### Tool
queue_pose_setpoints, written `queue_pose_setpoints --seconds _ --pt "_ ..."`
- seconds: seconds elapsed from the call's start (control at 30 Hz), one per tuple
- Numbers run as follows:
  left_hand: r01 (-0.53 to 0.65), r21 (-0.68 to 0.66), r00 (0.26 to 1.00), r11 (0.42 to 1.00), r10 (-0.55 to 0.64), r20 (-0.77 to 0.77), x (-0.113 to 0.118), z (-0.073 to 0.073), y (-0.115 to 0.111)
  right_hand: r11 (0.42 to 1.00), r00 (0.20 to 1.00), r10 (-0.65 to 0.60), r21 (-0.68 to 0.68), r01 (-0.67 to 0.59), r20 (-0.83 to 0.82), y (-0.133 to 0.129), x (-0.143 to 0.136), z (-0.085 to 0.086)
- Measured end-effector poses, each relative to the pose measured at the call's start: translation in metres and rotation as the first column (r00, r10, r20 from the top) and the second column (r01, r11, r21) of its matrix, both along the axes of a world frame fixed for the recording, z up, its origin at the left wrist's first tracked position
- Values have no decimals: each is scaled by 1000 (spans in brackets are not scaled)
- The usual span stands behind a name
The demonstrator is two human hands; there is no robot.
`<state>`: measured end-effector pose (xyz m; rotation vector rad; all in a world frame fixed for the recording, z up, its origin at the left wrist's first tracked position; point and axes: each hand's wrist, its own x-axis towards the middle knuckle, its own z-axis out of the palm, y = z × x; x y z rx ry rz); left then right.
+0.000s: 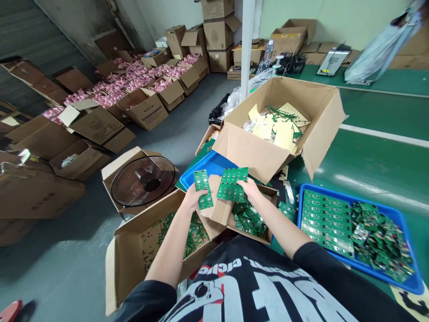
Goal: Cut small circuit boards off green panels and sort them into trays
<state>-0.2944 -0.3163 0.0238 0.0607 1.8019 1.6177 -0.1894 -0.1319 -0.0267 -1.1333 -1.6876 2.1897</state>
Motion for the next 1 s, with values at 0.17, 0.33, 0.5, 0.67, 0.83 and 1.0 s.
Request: queue_pose_setpoints --seconds 0.17,0.33,0.5,0.67,0.83,1.0 --pt "111 88 993 990 -114 21 9 5 4 990 987 140 -19 -139 77 -9 -10 0" --pt "301 86 952 950 -305 33 17 19 1 956 957 209 162 -243 201 9 0 23" --pt "447 61 891 892 -450 50 21 27 8 843 885 466 293 -452 24 4 -7 56" --pt "455 53 878 889 -458 141 23 21 4 781 775 625 102 -617 -99 -4 -12 60" --pt "482 48 843 875 -478 246 27 12 -9 803 816 569 287 -523 -105 -9 -8 55" --pt "401 -9 886 916 -386 258 24 4 -8 753 853 521 493 -437 -40 -20 -7 48"
